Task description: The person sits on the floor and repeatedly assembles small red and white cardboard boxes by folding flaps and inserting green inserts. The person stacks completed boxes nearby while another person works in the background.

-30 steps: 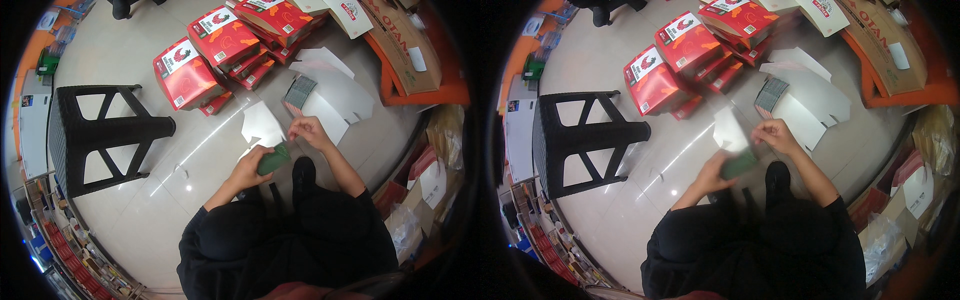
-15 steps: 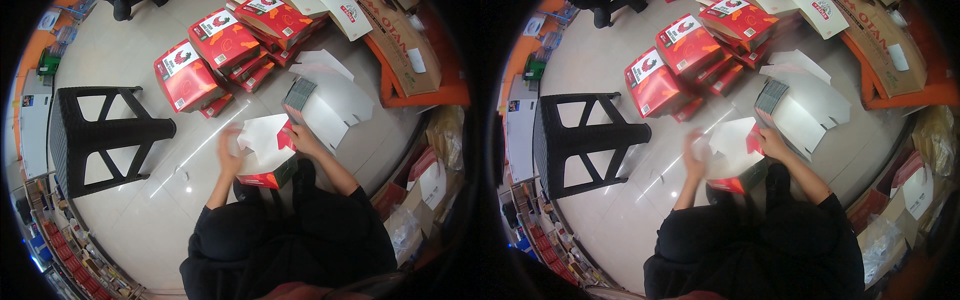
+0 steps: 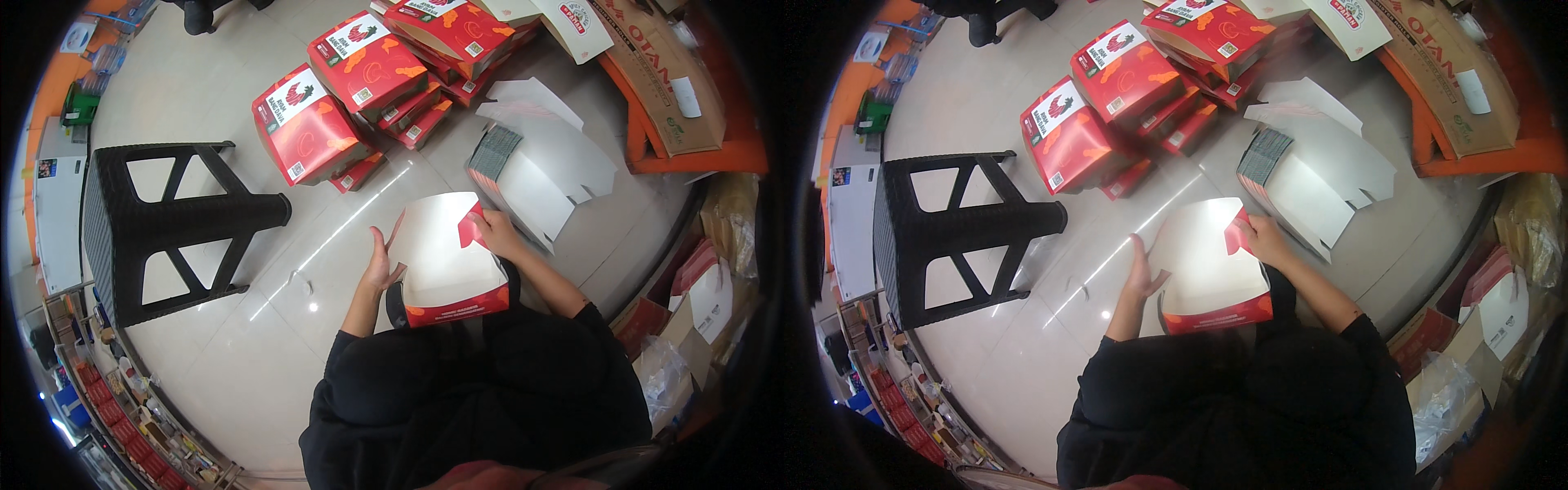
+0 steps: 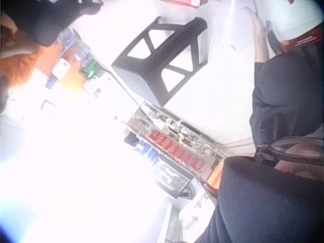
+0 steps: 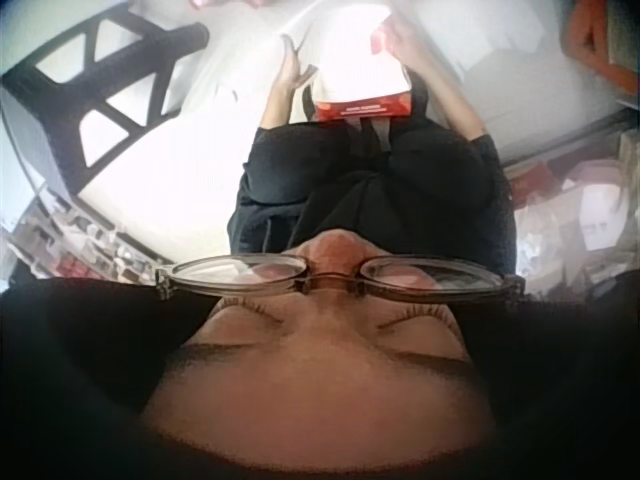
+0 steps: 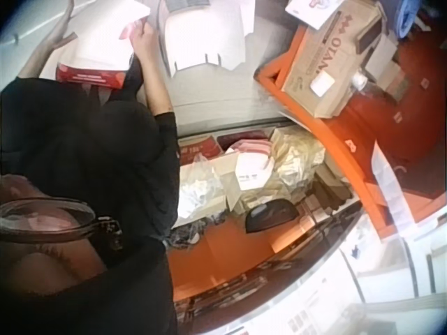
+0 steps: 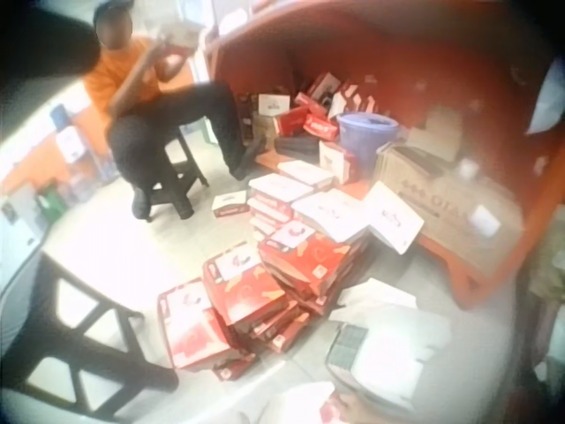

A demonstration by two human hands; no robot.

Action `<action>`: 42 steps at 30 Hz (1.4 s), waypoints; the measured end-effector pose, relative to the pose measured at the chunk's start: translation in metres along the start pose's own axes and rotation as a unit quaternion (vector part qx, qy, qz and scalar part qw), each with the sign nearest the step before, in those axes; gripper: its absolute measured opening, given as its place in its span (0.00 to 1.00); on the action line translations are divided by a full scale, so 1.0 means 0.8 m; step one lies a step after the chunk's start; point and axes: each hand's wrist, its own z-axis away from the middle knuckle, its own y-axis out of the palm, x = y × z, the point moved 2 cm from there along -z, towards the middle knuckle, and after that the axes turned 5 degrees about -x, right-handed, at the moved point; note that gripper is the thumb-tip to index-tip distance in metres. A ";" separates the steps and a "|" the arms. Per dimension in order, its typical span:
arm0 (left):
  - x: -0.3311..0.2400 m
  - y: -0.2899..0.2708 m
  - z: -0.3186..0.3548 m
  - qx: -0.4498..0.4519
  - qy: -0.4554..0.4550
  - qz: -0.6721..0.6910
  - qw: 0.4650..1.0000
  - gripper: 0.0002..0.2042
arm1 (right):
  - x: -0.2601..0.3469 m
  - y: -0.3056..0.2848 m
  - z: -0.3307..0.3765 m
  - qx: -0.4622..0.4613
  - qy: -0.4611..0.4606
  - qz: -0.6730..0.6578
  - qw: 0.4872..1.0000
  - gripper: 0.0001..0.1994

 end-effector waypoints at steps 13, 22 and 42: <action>0.038 -0.038 -0.057 -0.306 0.129 -0.414 0.848 0.19 | 0.001 0.034 -0.035 0.079 -0.050 -0.084 0.992 0.12; -0.017 -0.049 -0.096 -0.103 0.227 -0.653 0.715 0.13 | -0.015 0.063 -0.072 0.118 -0.211 0.300 0.923 0.02; -0.009 -0.039 0.017 -0.315 0.374 -0.602 0.631 0.09 | 0.040 -0.025 -0.001 -0.065 -0.025 0.095 0.993 0.08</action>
